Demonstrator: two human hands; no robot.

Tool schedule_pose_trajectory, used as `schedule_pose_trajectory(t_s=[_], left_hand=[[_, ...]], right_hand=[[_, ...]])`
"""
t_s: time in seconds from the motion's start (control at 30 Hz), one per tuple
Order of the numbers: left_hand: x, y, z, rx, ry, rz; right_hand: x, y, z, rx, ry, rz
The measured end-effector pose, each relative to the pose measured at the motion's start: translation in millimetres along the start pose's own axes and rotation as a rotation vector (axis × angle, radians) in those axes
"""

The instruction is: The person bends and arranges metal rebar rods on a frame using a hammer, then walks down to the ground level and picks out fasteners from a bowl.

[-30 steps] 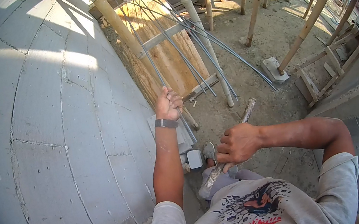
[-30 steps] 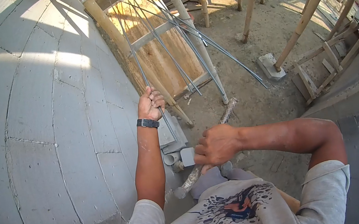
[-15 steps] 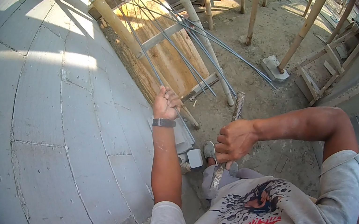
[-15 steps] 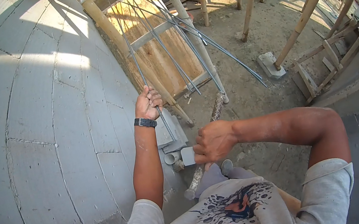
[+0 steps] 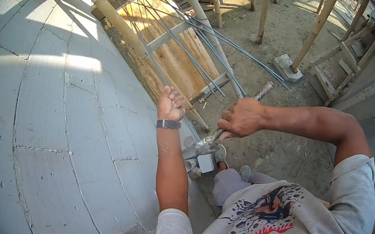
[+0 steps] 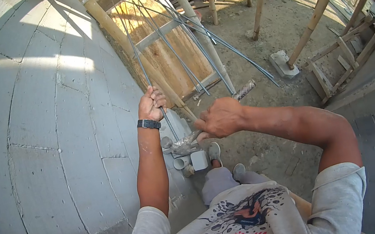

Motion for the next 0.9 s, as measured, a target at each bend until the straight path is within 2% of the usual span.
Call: schedule_pose_trajectory(t_s=[0.03,0.17,0.27,0.3,0.4,0.43,0.57,0.67,0.7,0.73,0.8,0.9], left_hand=[[-1.3,3.2,-0.5,-0.025,0.005,-0.012],[-0.6,0.6,4.5,0.024,0.005,0.007],[-4.0,3.9,-1.2,-0.011,0.004,-0.017],[-4.6,4.3,-1.3,-0.025,-0.002,-0.029],[-3.3,3.2,-1.9,-0.024,0.015,-0.037],[-0.9,3.6,-0.4,-0.020,0.037,-0.032],[-2.5,2.3,-0.6,0.022,0.006,-0.019],[-1.5,3.9,-3.5,0.015,-0.006,-0.005],[-0.6,4.3,-0.7,0.021,-0.022,0.001],[-3.0,6.3,-0.9,0.023,-0.049,-0.001],[-3.4,10.0,-2.5,0.001,-0.021,-0.024],[1.1,5.7,2.4,0.013,0.006,-0.017]], right_hand=[[5.7,-9.2,1.6,0.000,0.043,0.009],[18.5,-49.5,0.0,0.008,0.069,0.506],[10.1,-39.0,-3.6,0.156,0.044,0.666],[3.2,-16.5,-2.1,0.124,-0.005,0.434],[2.3,-8.2,4.9,0.013,0.031,-0.020],[6.7,-18.5,5.7,-0.015,0.036,0.045],[12.6,-53.5,-3.7,0.084,0.041,0.620],[1.7,-20.4,-5.0,0.173,-0.005,0.509],[-5.3,0.8,0.4,0.033,-0.049,0.097],[-2.2,-2.1,2.9,0.034,-0.005,0.078],[4.1,-13.0,10.8,0.041,0.088,0.054],[15.2,-52.2,3.7,0.032,0.079,0.447]])
Point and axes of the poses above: each hand's wrist, its own x-axis away from the middle knuckle, its own z-axis out of the back of the hand, y = z × x, the point moved 2 cm from there along -x, towards the middle knuckle, and after that the axes turned 12 degrees about -y, right-handed, at the moved point
